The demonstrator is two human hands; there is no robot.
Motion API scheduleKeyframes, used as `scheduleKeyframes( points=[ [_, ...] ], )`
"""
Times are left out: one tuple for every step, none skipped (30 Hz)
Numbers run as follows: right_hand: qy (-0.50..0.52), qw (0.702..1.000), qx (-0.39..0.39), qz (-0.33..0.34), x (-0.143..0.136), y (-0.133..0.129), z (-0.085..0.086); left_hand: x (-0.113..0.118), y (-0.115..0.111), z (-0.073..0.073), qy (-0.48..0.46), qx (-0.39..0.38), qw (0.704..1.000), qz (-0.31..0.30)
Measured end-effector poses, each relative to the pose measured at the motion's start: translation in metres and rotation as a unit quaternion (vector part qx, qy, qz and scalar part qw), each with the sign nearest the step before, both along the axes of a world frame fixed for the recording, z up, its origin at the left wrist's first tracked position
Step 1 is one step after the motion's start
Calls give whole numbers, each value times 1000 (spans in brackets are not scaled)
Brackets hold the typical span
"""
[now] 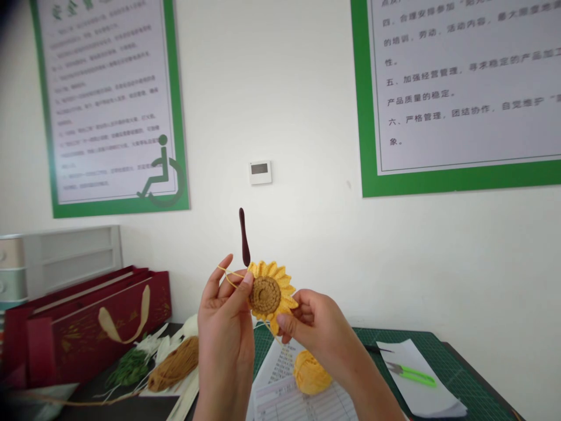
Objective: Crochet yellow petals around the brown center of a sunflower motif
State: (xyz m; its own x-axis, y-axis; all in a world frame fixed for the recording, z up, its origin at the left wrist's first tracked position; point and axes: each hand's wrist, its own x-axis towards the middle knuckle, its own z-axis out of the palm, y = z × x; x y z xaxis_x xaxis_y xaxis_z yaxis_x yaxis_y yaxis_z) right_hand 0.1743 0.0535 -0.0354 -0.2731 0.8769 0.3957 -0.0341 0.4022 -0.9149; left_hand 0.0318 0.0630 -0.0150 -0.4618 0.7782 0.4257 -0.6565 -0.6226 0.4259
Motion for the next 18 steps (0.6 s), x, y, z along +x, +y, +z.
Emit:
scheduleKeyframes(
  points=[
    [2,1000,0,4,-2,0,0,0,-1,0,0,2,1000,0],
    [5,1000,0,7,-4,0,-1,0,-1,0,-1,3,1000,0],
    [6,1000,-1,9,-6,0,-2,0,-1,0,-1,4,1000,0],
    [7,1000,-1,11,-7,0,-2,-1,-1,0,-2,5,1000,0],
    [7,1000,-2,12,-8,0,-3,-1,-1,0,-2,5,1000,0],
    [7,1000,-1,12,-8,-1,-3,-2,-1,0,-1,4,1000,0],
    [7,1000,0,12,-8,-1,-3,-2,-1,0,-1,5,1000,0],
    [8,1000,4,12,-7,-1,-3,-3,-1,0,-1,5,1000,0],
    [9,1000,8,10,-5,0,-2,-4,-1,0,0,5,1000,0],
    [12,1000,14,2,-3,0,-2,-5,-1,0,2,5,1000,0],
    [17,1000,20,-11,-1,0,-1,-6,-1,-1,4,5,1000,0],
    [24,999,26,-27,2,1,0,-7,0,-1,5,5,1000,0],
    [31,998,29,-44,4,2,0,-8,1,-1,7,6,1000,1],
    [39,997,32,-60,5,2,0,-8,1,-1,9,7,1000,2],
    [46,996,32,-71,6,2,0,-8,1,-1,12,10,1000,3],
    [52,995,31,-76,7,3,0,-8,1,0,15,13,1000,3],
    [56,995,29,-78,6,3,0,-8,1,0,20,15,1000,1],
    [61,995,28,-80,5,3,0,-8,1,0,27,18,999,-4]
  ],
)
